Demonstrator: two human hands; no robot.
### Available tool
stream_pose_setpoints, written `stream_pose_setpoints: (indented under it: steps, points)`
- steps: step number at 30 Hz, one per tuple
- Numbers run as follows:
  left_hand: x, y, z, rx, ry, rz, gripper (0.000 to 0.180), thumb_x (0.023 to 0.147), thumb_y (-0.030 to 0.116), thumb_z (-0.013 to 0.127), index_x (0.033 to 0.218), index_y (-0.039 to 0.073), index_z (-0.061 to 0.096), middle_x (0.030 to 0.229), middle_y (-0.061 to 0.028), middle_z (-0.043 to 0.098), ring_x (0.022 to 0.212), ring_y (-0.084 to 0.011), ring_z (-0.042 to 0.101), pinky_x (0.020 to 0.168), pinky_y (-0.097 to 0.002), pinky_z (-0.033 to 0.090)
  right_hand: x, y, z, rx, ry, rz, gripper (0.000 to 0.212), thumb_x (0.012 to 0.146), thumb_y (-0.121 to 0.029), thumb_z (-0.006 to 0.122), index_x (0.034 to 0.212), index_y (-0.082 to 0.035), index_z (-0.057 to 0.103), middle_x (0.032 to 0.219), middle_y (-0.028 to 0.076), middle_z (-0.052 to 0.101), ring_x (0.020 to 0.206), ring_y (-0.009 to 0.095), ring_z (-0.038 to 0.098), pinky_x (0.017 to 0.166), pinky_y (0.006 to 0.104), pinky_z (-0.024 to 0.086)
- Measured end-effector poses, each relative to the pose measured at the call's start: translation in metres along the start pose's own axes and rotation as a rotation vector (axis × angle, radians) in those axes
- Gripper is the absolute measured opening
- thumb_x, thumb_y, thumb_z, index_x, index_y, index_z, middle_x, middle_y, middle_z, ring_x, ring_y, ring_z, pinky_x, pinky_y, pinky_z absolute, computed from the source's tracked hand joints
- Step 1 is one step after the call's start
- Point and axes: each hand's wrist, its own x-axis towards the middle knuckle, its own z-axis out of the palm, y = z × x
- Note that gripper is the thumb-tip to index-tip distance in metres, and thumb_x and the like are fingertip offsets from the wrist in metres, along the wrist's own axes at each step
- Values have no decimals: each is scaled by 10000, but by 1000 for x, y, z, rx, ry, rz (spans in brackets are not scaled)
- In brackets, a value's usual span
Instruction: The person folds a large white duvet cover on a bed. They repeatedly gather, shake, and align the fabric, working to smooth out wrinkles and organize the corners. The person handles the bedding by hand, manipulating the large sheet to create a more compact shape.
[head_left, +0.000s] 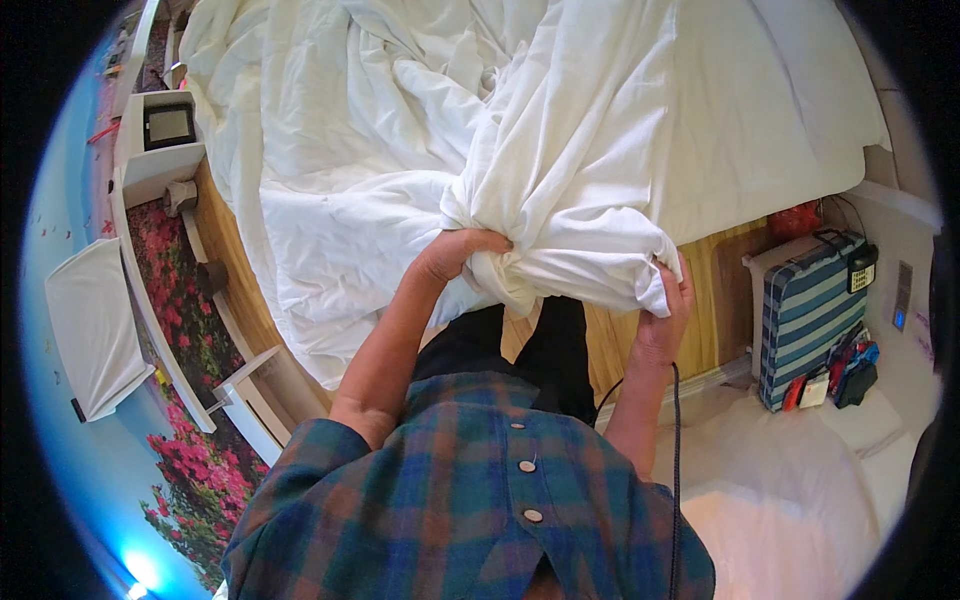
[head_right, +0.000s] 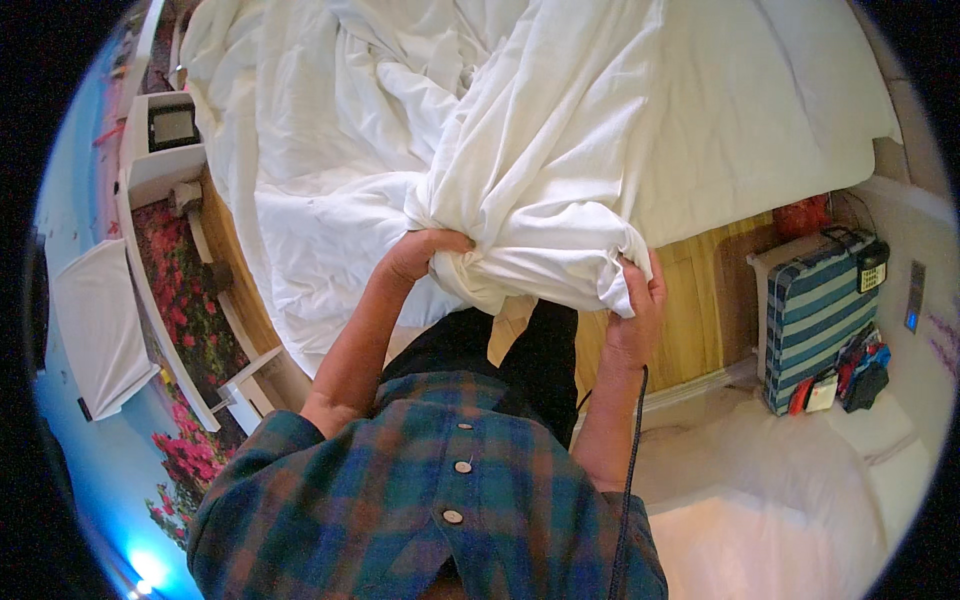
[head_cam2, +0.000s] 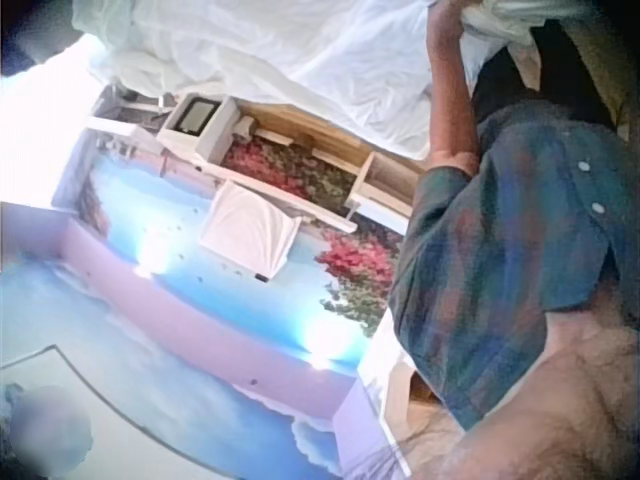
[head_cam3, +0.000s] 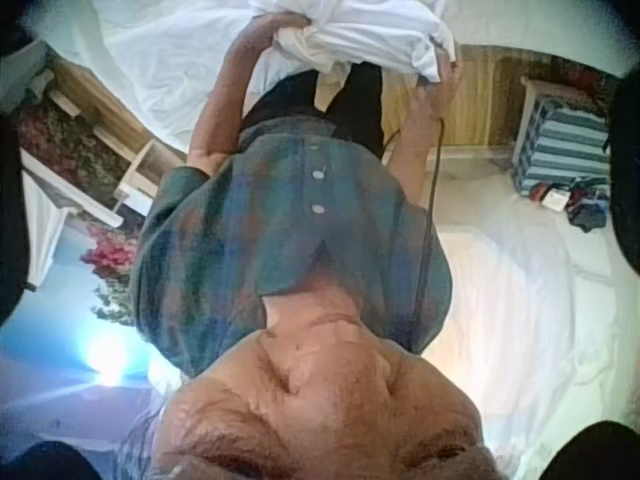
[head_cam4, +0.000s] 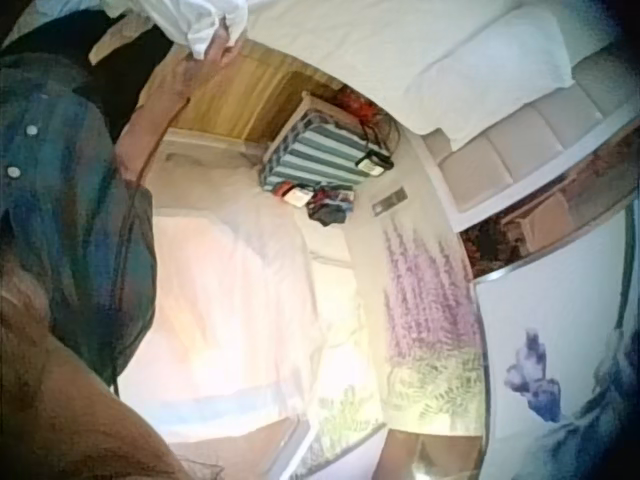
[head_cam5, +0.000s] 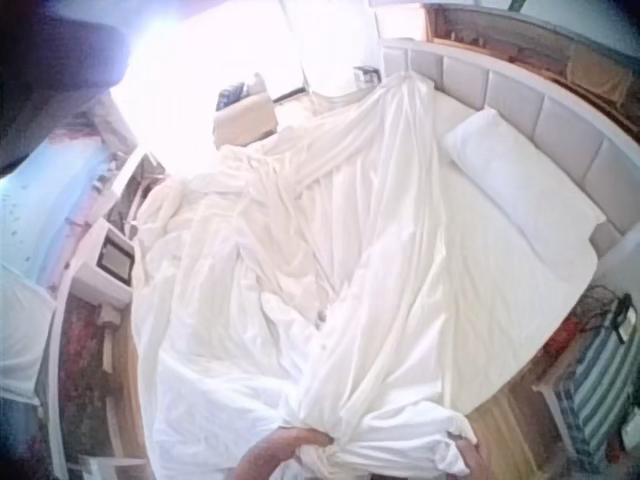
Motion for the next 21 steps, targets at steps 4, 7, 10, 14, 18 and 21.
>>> stream_pose_setpoints:
  steps: [4,7,10,14,18,21]
  points:
    - [3,0,8,-73,-43,-28,579,612,-20,668,1178,-1,552,1096,-122,618,961,-254,604,891,-353,477,8,3,-4,-76,-17,-2,458,793,-107,625,1207,49,507,1058,103,600,946,178,582,850,295,458]
    - [4,0,17,-159,-118,-87,596,614,-43,652,1197,-16,529,1111,-138,609,982,-268,599,915,-361,467,7,4,-7,-253,-135,-47,401,829,-66,595,1207,39,514,1059,82,602,938,163,582,837,279,462]
    - [10,-11,23,-312,-215,-105,599,618,-58,648,1203,-27,519,1115,-149,604,1009,-274,591,940,-371,455,6,3,-1,-199,-187,-29,362,866,-56,566,1212,34,512,1064,73,602,936,153,580,833,270,464]
    - [14,-21,33,-294,-204,-135,604,627,-51,677,1209,-29,514,1121,-153,602,1024,-276,587,950,-377,449,-1,7,9,32,-193,87,357,895,-86,545,1228,31,492,1089,76,593,958,142,569,851,264,454]
    - [10,-5,37,-190,-98,-179,612,637,-24,728,1212,-26,518,1136,-148,599,1030,-272,585,941,-365,453,-7,2,15,15,-262,87,378,934,-108,490,1279,36,431,1177,117,554,1054,176,551,914,310,446]
    - [10,-5,40,-17,-182,-109,556,712,77,731,1217,-25,521,1162,-135,592,1043,-241,580,930,-357,457,-17,-7,34,-5,-245,106,400,949,-146,480,1300,35,413,1223,126,527,1108,186,522,945,320,425]
